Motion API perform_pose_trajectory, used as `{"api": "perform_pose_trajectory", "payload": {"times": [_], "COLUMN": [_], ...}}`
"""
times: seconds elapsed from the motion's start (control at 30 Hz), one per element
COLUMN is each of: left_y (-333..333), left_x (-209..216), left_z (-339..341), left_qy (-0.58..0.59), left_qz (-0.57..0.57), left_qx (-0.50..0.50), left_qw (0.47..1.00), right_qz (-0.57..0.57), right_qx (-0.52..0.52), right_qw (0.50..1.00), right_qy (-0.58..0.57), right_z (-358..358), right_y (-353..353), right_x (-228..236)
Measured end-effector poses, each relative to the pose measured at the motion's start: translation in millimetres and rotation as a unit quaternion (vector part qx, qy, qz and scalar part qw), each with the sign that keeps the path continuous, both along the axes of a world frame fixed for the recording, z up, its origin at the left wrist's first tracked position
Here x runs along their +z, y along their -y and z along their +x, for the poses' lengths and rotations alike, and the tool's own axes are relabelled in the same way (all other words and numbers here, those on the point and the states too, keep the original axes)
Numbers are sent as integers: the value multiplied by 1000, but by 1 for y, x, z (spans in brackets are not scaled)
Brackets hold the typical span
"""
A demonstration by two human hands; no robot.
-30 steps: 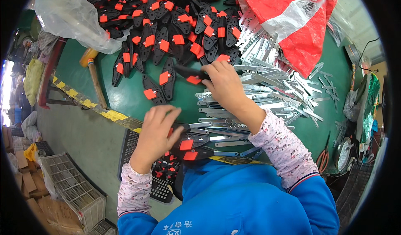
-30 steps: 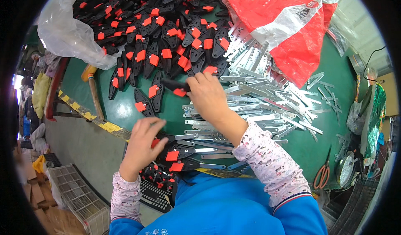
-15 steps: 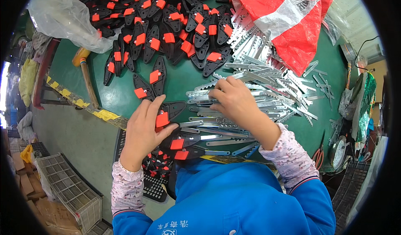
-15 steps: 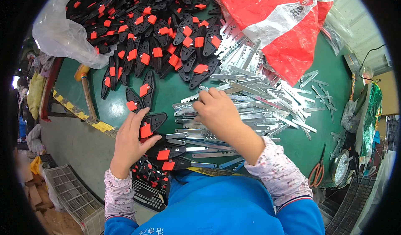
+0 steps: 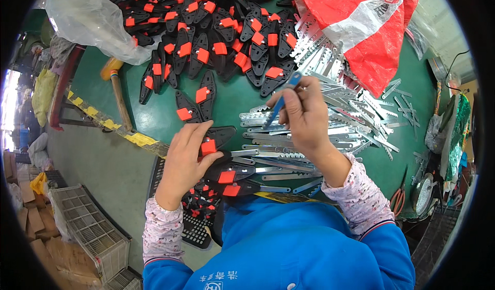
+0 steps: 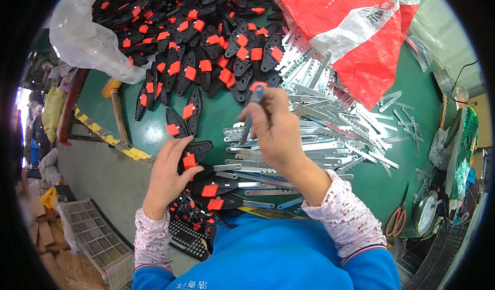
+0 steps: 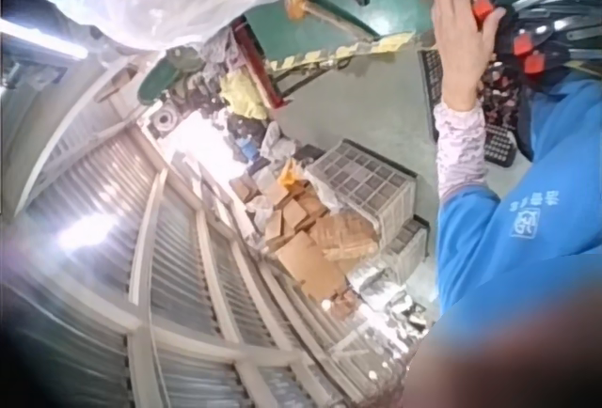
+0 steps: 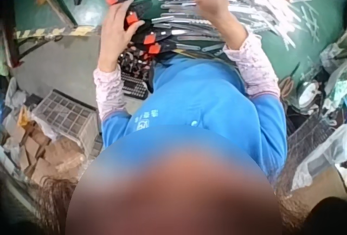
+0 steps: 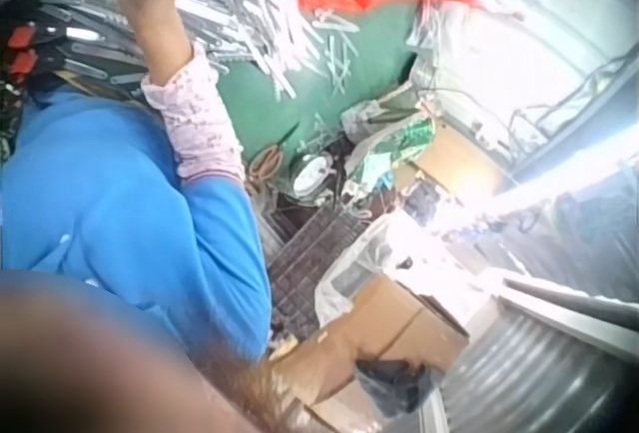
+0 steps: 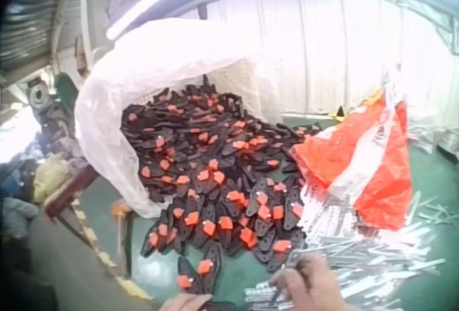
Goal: The person repeatedly picks a black plastic clip with a red insert and a serrated metal blade from piles on a green worktable, inserts the blade into the clip, and places the assembled unit into a black basket. The person continues this one-at-a-time assembly throughout the clip.
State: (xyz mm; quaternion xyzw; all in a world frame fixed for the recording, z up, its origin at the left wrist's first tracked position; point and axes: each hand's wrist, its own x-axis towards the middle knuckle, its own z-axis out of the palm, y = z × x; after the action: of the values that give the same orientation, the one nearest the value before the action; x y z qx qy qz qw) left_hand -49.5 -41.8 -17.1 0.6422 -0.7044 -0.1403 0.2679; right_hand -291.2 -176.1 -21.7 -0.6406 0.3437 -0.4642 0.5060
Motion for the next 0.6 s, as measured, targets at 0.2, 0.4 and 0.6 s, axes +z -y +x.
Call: {"api": "perform_pose_trajectory", "payload": {"times": [0.2, 0.4, 0.6], "left_y": [-1, -3, -5], "left_x": [3, 4, 9], "left_z": [0, 4, 5], "left_qy": [-14, 21, 96], "left_qz": [26, 13, 2], "left_qx": [1, -15, -9], "left_qw": [1000, 1000, 995], "right_qz": [238, 219, 199], "right_qx": [-21, 12, 20], "right_qw": [959, 961, 961], "right_qy": [149, 165, 192], "right_z": [3, 8, 17], "right_y": [-5, -14, -37], "right_x": [-4, -6, -5]}}
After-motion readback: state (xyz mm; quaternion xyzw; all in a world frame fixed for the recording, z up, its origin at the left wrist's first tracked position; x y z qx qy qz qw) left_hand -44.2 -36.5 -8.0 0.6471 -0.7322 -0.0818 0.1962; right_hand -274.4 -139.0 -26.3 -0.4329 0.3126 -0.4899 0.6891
